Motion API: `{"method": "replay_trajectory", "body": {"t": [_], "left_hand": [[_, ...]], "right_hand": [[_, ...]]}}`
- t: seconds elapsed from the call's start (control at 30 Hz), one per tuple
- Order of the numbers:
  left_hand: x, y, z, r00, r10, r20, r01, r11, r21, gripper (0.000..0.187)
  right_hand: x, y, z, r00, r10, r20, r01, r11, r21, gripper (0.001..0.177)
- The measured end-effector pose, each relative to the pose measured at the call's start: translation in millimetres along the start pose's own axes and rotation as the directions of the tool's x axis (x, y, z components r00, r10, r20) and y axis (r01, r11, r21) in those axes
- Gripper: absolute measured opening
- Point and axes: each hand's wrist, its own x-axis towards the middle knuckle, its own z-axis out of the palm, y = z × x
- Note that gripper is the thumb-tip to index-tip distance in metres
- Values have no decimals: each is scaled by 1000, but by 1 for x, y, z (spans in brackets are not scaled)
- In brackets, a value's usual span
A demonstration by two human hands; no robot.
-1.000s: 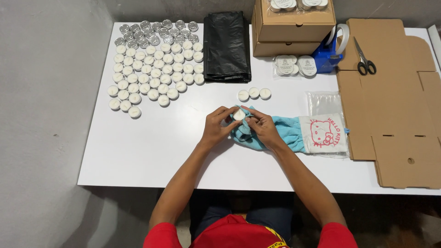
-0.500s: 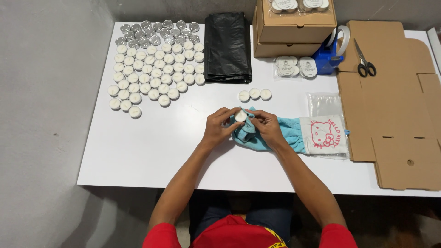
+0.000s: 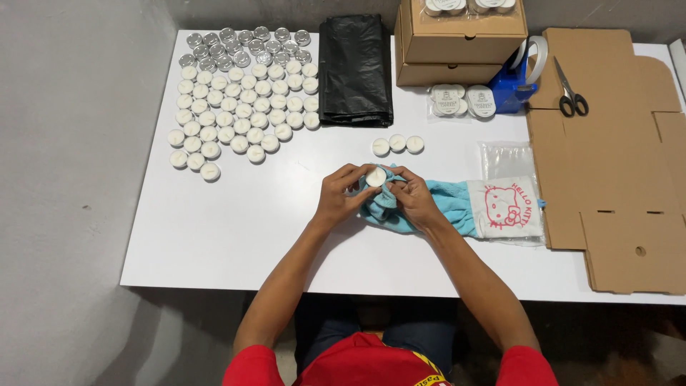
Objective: Cleaning small white candle bases with a cloth and then placing them into a plastic bag for packaging.
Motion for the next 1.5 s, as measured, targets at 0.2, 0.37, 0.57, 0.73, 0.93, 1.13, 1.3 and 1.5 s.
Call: {"method": "replay_trajectory", "body": {"t": [0.2,0.37,0.57,0.73,0.93,1.13,1.3,1.5], "left_hand": [[-2,4,2,1000,-3,4,3,1000,-7,42],[2,1,2,1000,7,-30,-6,1000,23,42],[0,2,0,999,-11,-37,13,998,67,42],[8,-6,-7,984,-118,-132,139,978,158,45],[25,-12,-10,936,-334,-114,351,853,386,43],[37,-34,4,924,-382,-16,344,813,470,45],[36,-42,4,891,-454,4,403,794,455,49],[31,-25,-9,891,-452,29,408,829,382,81]], "right_hand": [[-11,-17,18,994,83,73,-94,982,164,37],[-6,-16,21,996,38,-77,-39,999,-3,20],[-12,-23,38,981,-36,-193,12,992,-125,17],[-16,-28,54,945,-133,-299,13,928,-372,14],[-23,-35,64,965,-145,-220,-22,789,-613,19],[-26,-37,63,978,-145,-151,29,808,-588,23],[-31,-59,77,978,-189,-88,89,761,-642,31],[-56,-96,56,922,-372,-111,142,590,-795,33]]}}
